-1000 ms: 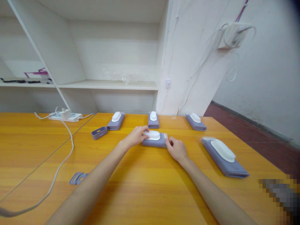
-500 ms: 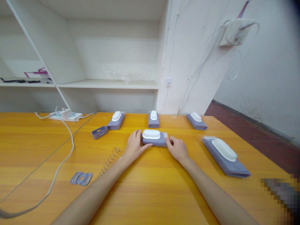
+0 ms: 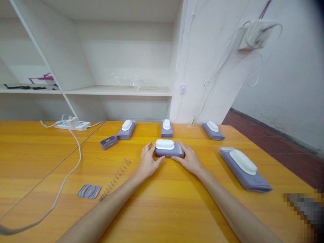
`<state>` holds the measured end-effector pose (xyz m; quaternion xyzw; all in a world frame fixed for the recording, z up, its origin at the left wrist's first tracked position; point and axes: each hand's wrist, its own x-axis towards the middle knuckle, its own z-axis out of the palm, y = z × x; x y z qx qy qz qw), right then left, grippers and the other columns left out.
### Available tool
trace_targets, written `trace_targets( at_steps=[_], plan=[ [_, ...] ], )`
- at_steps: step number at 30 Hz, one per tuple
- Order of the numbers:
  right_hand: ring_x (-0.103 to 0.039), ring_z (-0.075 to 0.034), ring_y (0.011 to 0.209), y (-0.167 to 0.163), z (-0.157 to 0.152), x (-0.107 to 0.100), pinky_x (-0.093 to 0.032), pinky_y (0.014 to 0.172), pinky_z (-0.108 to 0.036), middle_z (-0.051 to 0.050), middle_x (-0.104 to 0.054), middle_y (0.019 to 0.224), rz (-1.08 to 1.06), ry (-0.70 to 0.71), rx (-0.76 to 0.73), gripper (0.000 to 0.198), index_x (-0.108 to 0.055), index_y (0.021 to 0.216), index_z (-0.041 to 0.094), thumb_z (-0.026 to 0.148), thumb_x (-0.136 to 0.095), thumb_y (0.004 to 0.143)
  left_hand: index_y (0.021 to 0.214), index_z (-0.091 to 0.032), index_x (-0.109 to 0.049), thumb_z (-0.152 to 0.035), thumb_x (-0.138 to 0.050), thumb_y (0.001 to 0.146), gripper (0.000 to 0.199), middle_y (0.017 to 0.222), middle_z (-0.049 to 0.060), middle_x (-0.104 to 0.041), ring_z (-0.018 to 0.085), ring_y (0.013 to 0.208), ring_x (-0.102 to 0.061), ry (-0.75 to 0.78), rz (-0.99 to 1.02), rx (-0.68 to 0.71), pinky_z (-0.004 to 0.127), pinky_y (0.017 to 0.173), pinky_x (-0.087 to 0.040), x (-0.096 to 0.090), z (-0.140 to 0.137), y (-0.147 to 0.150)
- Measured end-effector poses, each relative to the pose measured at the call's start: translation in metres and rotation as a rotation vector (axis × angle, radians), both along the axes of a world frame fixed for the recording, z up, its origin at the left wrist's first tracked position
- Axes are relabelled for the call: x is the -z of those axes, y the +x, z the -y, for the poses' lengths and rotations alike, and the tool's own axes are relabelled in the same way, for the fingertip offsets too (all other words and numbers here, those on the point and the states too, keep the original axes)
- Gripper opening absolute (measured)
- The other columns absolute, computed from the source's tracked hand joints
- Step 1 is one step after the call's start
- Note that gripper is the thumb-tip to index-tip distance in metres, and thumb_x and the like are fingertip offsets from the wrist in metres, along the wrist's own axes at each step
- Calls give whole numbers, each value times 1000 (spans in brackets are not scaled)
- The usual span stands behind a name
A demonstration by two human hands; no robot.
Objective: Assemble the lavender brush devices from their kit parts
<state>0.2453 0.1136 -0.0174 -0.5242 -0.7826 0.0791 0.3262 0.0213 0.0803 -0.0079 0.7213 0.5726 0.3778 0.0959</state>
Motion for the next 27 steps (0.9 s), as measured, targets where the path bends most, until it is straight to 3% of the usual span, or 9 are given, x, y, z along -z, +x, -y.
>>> trace_targets(
  at_steps=[7, 15, 22, 27],
  plan=[
    [-47, -26, 121, -1, 1, -2, -35, 102, -43, -12, -49, 132, -48, -19, -13, 77, -39, 135, 18, 45, -68, 68, 130, -14, -45, -39, -63, 74, 64, 132, 15, -41, 26, 125, -36, -80, 133, 71, 41, 106, -29, -3, -3, 4],
    [-49, -27, 119, -2, 4, -5, -37, 101, -43, -13, -51, 131, -67, -49, 12, 77, -40, 134, 18, 42, -70, 66, 128, -16, -49, -33, -63, 74, 59, 135, 13, -42, 25, 127, -37, -172, 298, 174, 39, 109, -24, -4, -9, -2],
    [-46, -26, 122, -3, 3, -4, -36, 102, -42, -11, -48, 134, -156, -92, 24, 76, -37, 136, 21, 36, -69, 68, 127, -19, -50, -38, -65, 72, 60, 135, 13, -43, 27, 127, -38, -157, 251, 166, 43, 107, -26, -2, -9, 1],
    [-45, -25, 123, -4, 1, -2, -34, 103, -41, -10, -48, 134, -195, -70, 15, 76, -38, 135, 21, 36, -69, 67, 119, -20, -55, -40, -61, 77, 47, 123, 10, -51, 23, 117, -47, -89, 265, 123, 40, 102, -32, -2, -11, 8]
  ],
)
